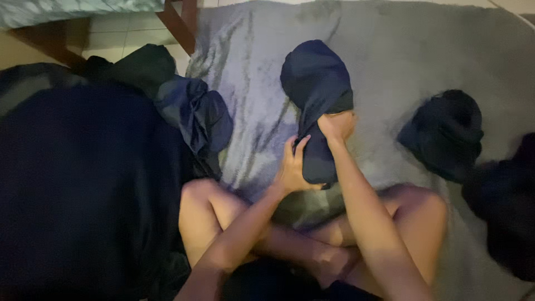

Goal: The person folds and rolls a dark blue garment by hand while sitting on a mat, smoothing the fabric and securing it with a drawstring.

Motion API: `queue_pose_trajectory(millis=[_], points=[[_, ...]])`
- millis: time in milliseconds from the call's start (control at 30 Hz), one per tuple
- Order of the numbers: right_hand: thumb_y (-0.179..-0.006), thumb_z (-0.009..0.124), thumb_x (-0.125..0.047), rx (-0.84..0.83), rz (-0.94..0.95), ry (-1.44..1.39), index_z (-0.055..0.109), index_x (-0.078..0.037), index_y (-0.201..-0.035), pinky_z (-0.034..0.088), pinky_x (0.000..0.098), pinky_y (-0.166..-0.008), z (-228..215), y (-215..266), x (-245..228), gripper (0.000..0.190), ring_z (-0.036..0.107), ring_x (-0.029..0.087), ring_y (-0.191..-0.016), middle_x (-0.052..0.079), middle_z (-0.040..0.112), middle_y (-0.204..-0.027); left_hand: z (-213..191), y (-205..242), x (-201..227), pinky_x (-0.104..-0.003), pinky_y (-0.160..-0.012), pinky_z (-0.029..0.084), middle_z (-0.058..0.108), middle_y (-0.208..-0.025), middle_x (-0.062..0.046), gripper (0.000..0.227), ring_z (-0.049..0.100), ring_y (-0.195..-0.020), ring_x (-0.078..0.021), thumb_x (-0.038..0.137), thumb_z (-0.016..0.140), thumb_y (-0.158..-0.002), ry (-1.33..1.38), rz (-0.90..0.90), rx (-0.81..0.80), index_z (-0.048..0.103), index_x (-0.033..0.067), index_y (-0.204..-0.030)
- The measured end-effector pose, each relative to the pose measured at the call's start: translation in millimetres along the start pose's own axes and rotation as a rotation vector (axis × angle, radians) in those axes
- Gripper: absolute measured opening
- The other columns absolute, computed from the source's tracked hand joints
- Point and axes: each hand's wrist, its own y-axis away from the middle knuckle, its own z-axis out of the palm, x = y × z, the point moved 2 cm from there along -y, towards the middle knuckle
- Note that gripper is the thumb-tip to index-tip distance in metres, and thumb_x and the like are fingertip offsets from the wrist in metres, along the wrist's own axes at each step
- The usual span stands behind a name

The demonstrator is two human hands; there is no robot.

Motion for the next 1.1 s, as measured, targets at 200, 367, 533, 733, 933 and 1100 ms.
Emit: queue_pose_trajectory(millis=[200,367,533,733,933,1100], points=[[-0.073,0.074,-0.014,-0.06,-0.146,-0.064,0.061,-0.004,-0.076,0.048,0.0451,-0.055,-2,1,5,0.017,0.064,0.025,-0.062,0.01,0.05,-0.062,9,-1,-27,-0.063,-0.117,0.05,0.044,-0.15,-0.033,0.143,0.053,-0.137,-0.0589,0.049,0.106,-0.041,0.009,0.016,0.177,0.046,0.0085,-0.164],[-0.106,0.078,-0.003,-0.116,-0.51,-0.265,0.067,-0.006,-0.064,0.044,0.0354,-0.059,-29,3,22,0.044,0.059,0.018,-0.059,0.011,0.058,-0.054,23,-6,-66,-0.066,-0.111,0.047,0.053,-0.133,-0.029,0.123,0.056,-0.126,-0.0583,0.062,0.105,-0.053,0.002,0.14,0.447,0.051,-0.0012,-0.143],[-0.092,0.073,0.015,-0.069,-0.39,-0.471,0.048,-0.006,-0.093,0.057,0.0475,-0.083,-15,-10,29,0.032,0.073,0.03,-0.095,0.019,0.071,-0.097,13,-12,-58,-0.06,-0.111,0.047,0.057,-0.13,-0.027,0.128,0.06,-0.124,-0.0534,0.037,0.11,-0.041,0.204,-0.006,0.367,0.048,0.0045,-0.148],[-0.106,0.053,0.02,-0.354,-0.472,-0.347,0.056,0.003,-0.118,0.052,0.0566,-0.1,-10,16,34,0.021,0.067,0.042,-0.114,0.024,0.064,-0.107,14,-10,-62,-0.062,-0.123,0.038,0.052,-0.146,-0.031,0.145,0.053,-0.139,-0.056,0.016,0.108,-0.034,0.349,-0.193,0.349,0.038,0.007,-0.16],[-0.113,0.057,0.008,-0.495,-0.455,-0.294,0.065,-0.001,-0.11,0.054,0.0539,-0.1,-43,33,23,0.012,0.066,0.037,-0.103,0.018,0.063,-0.103,29,-14,-92,-0.061,-0.123,0.038,0.052,-0.144,-0.027,0.131,0.052,-0.138,-0.0537,0.018,0.105,-0.042,0.302,-0.167,0.392,0.042,0.004,-0.156],[-0.115,0.065,0.004,-0.281,-0.631,-0.315,0.069,-0.001,-0.117,0.055,0.0559,-0.101,-57,37,10,0.007,0.07,0.043,-0.112,0.019,0.065,-0.107,21,-25,-78,-0.061,-0.123,0.035,0.046,-0.144,-0.022,0.124,0.045,-0.135,-0.0498,0.021,0.104,-0.034,0.091,-0.079,0.434,0.051,0.0054,-0.145]])
